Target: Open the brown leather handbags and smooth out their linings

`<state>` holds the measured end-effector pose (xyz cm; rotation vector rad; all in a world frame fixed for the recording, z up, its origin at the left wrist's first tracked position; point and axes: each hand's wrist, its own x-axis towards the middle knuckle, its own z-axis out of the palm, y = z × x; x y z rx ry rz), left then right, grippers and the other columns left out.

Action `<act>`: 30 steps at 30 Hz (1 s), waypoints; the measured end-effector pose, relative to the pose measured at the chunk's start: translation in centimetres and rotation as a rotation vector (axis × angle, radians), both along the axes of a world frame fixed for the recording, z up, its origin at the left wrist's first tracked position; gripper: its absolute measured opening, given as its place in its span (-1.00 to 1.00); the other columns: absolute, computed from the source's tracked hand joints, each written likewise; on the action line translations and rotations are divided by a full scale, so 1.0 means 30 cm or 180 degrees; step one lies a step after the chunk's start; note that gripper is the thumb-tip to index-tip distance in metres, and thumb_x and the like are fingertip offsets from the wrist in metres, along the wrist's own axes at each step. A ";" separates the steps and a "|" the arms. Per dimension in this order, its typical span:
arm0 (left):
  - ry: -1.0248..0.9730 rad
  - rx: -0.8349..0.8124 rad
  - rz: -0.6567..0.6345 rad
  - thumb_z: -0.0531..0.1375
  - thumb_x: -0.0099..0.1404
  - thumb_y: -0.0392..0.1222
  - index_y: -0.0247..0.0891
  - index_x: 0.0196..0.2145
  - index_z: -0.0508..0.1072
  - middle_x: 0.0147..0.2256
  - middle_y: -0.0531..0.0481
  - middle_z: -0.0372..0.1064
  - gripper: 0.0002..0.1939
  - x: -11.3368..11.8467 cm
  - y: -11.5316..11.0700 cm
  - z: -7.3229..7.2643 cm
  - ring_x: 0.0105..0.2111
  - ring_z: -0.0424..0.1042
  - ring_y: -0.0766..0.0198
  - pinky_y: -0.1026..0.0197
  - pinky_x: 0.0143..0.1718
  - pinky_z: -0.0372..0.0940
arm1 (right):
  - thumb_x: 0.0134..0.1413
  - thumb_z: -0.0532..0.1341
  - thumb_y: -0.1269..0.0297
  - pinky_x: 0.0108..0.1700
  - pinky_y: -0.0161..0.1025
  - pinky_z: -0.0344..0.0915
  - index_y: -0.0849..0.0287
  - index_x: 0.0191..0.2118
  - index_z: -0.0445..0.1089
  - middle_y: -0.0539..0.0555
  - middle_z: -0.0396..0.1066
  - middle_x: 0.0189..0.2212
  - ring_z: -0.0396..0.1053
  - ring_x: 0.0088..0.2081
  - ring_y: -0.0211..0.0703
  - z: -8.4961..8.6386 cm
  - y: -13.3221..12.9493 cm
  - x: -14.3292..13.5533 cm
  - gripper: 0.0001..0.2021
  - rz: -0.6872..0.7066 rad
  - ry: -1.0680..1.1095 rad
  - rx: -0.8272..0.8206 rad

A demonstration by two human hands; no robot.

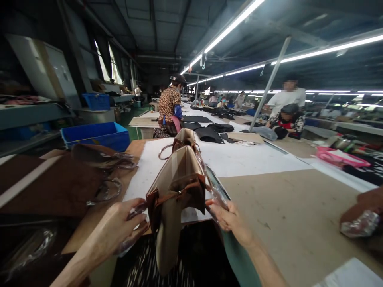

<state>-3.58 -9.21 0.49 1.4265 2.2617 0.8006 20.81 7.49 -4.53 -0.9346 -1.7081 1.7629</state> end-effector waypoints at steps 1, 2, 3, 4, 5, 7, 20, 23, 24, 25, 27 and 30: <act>0.0079 -0.0084 -0.0049 0.01 0.08 -0.25 -0.26 -0.43 0.36 -0.50 0.03 0.35 -0.85 0.001 0.012 -0.021 -0.45 0.31 0.31 0.34 -0.46 0.08 | -0.16 0.19 -0.03 -0.65 -0.40 -0.26 0.31 -0.23 0.32 -0.20 -0.16 -0.77 -0.21 -0.72 -0.46 -0.031 0.013 -0.011 -0.53 -0.0074 -0.0210 0.0094; 0.0121 -0.0147 -0.0099 0.00 0.08 -0.28 -0.25 -0.43 0.35 -0.49 0.04 0.35 -0.86 0.003 0.025 -0.041 -0.44 0.32 0.31 0.35 -0.46 0.07 | -0.16 0.19 -0.05 -0.64 -0.39 -0.21 0.31 -0.24 0.32 -0.19 -0.11 -0.77 -0.15 -0.71 -0.44 -0.055 0.022 -0.019 -0.51 -0.0154 -0.0416 0.0187; 0.0136 -0.0188 -0.0139 0.00 0.07 -0.30 -0.24 -0.42 0.34 -0.48 0.04 0.36 -0.86 0.006 0.037 -0.059 -0.42 0.32 0.30 0.35 -0.46 0.07 | -0.15 0.17 -0.06 -0.62 -0.38 -0.13 0.31 -0.23 0.32 -0.16 -0.04 -0.76 -0.06 -0.70 -0.41 -0.071 0.026 -0.024 -0.50 -0.0223 -0.0580 0.0300; 0.0144 -0.0205 -0.0133 0.00 0.07 -0.31 -0.23 -0.40 0.33 -0.46 0.05 0.37 -0.85 0.009 0.049 -0.073 -0.40 0.33 0.30 0.35 -0.45 0.07 | -0.13 0.15 -0.06 -0.58 -0.37 -0.03 0.30 -0.21 0.32 -0.12 0.07 -0.73 0.05 -0.65 -0.36 -0.080 0.026 -0.024 -0.51 -0.0279 -0.0683 0.0441; 0.0166 -0.0202 -0.0119 0.01 0.07 -0.31 -0.23 -0.37 0.32 -0.44 0.05 0.37 -0.85 0.014 0.058 -0.081 -0.39 0.33 0.30 0.34 -0.44 0.07 | -0.10 0.13 -0.05 -0.51 -0.35 0.07 0.28 -0.17 0.31 -0.07 0.20 -0.66 0.17 -0.57 -0.29 -0.082 0.021 -0.020 -0.51 -0.0351 -0.0740 0.0619; 0.0273 -0.0177 -0.0116 0.02 0.09 -0.31 -0.22 -0.33 0.31 -0.40 0.04 0.38 -0.84 0.024 0.072 -0.084 -0.36 0.33 0.29 0.33 -0.41 0.07 | -0.07 0.11 -0.03 -0.29 -0.26 0.19 0.21 -0.07 0.24 0.04 0.35 -0.41 0.29 -0.34 -0.14 -0.074 -0.006 -0.005 -0.50 -0.0728 -0.0880 0.1102; 0.1012 -0.0569 -0.0233 -0.02 0.20 -0.17 -0.25 -0.41 0.32 -0.40 -0.04 0.38 -0.83 0.034 0.087 -0.050 -0.35 0.35 0.19 0.26 -0.41 0.07 | -0.17 0.19 0.04 -0.28 -0.11 0.24 0.28 0.01 0.17 0.22 0.41 -0.39 0.37 -0.31 0.13 -0.310 -0.315 -0.231 -0.39 -0.0411 -0.2082 0.1557; 0.1144 -0.0651 -0.0269 -0.03 0.20 -0.17 -0.25 -0.42 0.34 -0.40 -0.06 0.38 -0.81 0.025 0.085 -0.027 -0.36 0.36 0.17 0.25 -0.41 0.09 | -0.04 0.08 0.16 -0.29 -0.16 0.22 0.24 -0.23 0.36 0.21 0.42 -0.38 0.36 -0.27 0.07 -0.268 -0.236 -0.346 -0.70 -0.0197 -0.2134 0.1546; 0.1188 -0.0670 -0.0257 -0.03 0.20 -0.17 -0.25 -0.42 0.34 -0.41 -0.06 0.39 -0.80 0.021 0.082 -0.019 -0.37 0.36 0.17 0.24 -0.40 0.09 | -0.03 0.05 0.24 -0.28 -0.17 0.21 0.23 -0.33 0.39 0.20 0.42 -0.39 0.35 -0.27 0.05 -0.255 -0.207 -0.375 -0.77 -0.0132 -0.2073 0.1644; 0.1224 -0.0682 -0.0253 -0.04 0.21 -0.17 -0.25 -0.42 0.35 -0.41 -0.07 0.39 -0.79 0.015 0.079 -0.012 -0.37 0.36 0.17 0.24 -0.40 0.09 | -0.04 0.04 0.32 -0.26 -0.17 0.20 0.23 -0.42 0.40 0.20 0.42 -0.41 0.35 -0.27 0.04 -0.243 -0.178 -0.399 -0.79 -0.0098 -0.1997 0.1755; 0.1272 -0.0668 -0.0255 -0.05 0.22 -0.15 -0.25 -0.43 0.35 -0.42 -0.07 0.39 -0.77 0.003 0.069 -0.002 -0.37 0.37 0.18 0.25 -0.40 0.09 | -0.10 0.06 0.40 -0.22 -0.14 0.17 0.26 -0.50 0.39 0.23 0.41 -0.43 0.34 -0.26 0.06 -0.220 -0.119 -0.430 -0.83 -0.0150 -0.1870 0.1925; 0.1265 -0.0638 -0.0248 -0.06 0.23 -0.15 -0.25 -0.44 0.34 -0.43 -0.06 0.39 -0.76 -0.019 0.053 0.000 -0.38 0.37 0.18 0.25 -0.41 0.08 | -0.10 0.06 0.38 -0.22 -0.10 0.16 0.32 -0.44 0.39 0.29 0.38 -0.40 0.32 -0.26 0.10 -0.184 -0.050 -0.438 -0.82 -0.0450 -0.1630 0.1820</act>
